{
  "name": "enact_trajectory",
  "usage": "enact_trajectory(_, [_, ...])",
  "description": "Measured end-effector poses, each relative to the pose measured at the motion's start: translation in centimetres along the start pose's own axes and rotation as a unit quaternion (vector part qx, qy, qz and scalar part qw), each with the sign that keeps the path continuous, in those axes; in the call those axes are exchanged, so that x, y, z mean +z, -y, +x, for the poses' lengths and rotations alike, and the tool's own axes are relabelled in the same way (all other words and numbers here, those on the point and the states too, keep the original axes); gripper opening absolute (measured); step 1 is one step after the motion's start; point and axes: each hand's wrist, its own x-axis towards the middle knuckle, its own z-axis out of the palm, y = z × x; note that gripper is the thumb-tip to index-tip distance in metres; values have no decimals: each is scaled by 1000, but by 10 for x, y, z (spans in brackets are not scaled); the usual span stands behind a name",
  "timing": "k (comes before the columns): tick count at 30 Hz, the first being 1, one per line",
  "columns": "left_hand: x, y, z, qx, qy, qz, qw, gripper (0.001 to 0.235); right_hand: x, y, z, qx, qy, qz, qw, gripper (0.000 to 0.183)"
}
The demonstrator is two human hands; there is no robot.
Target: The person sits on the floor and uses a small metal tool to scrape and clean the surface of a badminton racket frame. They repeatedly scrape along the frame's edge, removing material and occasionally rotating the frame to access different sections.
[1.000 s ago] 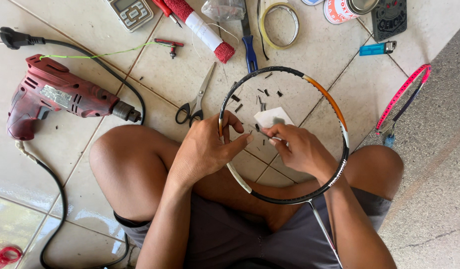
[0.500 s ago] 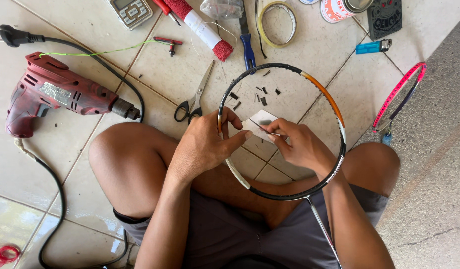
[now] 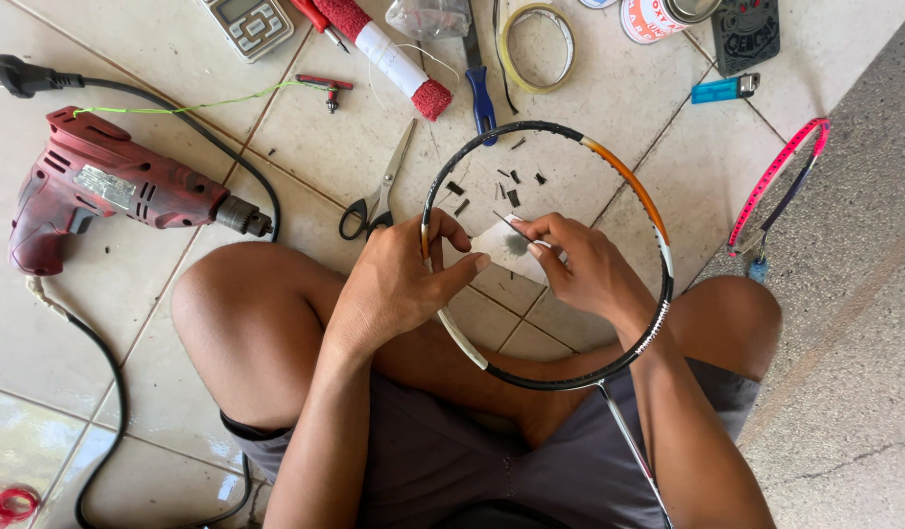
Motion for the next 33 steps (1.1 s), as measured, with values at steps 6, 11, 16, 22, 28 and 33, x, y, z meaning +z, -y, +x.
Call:
enact_trajectory(6, [0, -1, -1, -2, -4, 0, 1000, 19, -16, -1, -1, 38, 6, -31, 999, 14])
enact_trajectory(11, [0, 1, 1, 4, 2, -6, 1000, 18, -21, -31, -10, 42, -64, -79, 994, 10])
enact_trajectory(16, [0, 1, -1, -1, 4, -10, 1000, 19, -42, -15, -19, 81, -79, -61, 992, 10])
enact_trajectory(22, [0, 4, 1, 13, 5, -15, 1000, 19, -36, -16, -18, 108, -150, -30, 982, 11])
enact_trajectory(28, [0, 4, 2, 20, 8, -16, 1000, 19, -30, -39, -13, 114, -185, 23, 976, 13])
enact_trajectory(33, [1, 4, 1, 12, 4, -24, 1000, 17, -6, -66, -7, 73, -219, 109, 967, 10])
